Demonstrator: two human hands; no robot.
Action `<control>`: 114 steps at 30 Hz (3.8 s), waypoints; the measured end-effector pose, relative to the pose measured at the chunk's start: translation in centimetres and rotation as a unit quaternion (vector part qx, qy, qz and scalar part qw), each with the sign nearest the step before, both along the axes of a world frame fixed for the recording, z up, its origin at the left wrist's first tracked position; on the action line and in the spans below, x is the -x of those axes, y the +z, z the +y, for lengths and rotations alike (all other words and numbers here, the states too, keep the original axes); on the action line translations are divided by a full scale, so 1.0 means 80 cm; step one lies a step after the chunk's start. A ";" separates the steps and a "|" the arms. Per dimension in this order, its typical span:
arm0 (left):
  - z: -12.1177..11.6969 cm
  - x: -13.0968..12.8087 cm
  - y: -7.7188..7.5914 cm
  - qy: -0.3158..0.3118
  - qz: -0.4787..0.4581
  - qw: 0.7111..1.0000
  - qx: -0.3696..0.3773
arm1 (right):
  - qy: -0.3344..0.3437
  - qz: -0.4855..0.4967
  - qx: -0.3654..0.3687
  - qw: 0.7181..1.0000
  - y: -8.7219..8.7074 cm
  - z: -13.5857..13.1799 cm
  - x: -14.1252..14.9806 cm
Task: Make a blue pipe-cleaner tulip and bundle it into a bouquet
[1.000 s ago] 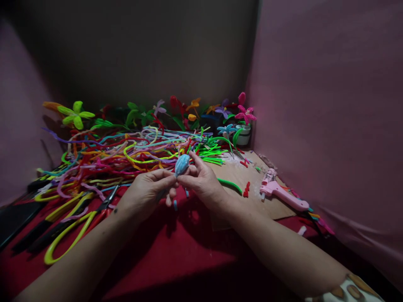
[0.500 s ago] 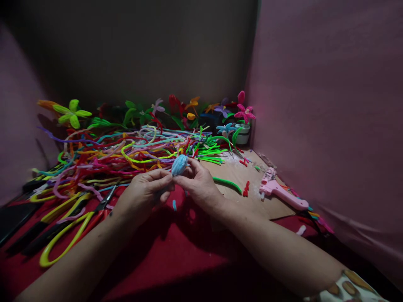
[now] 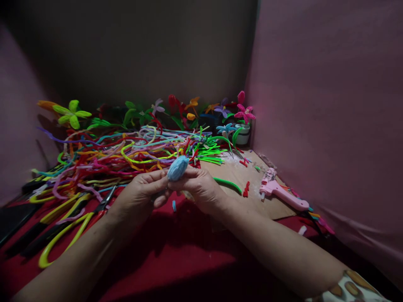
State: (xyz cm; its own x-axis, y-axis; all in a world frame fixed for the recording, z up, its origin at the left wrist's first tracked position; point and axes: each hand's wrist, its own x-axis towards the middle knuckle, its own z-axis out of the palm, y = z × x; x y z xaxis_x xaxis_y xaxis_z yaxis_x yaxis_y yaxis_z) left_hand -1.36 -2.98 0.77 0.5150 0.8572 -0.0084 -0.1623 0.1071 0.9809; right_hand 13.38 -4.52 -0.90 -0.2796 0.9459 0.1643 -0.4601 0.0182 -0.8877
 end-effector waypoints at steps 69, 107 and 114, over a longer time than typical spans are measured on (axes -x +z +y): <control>0.000 0.002 0.007 -0.050 -0.041 0.994 0.082 | -0.032 0.025 0.065 0.997 0.004 0.005 -0.002; -0.002 -0.002 0.007 -0.098 -0.050 0.989 0.094 | 0.034 0.111 0.066 0.991 0.003 0.004 0.005; -0.017 -0.015 0.004 0.160 0.209 0.924 -0.277 | -0.047 0.142 0.075 0.986 -0.002 0.007 0.012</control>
State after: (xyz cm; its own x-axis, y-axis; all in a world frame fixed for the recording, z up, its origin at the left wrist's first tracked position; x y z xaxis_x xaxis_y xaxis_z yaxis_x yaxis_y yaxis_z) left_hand -0.17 -4.36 1.13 0.2852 0.8972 0.3372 0.3071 -0.4187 0.8546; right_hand 12.40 -3.93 -1.06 -0.1530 0.9850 0.0804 -0.6931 -0.0490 -0.7191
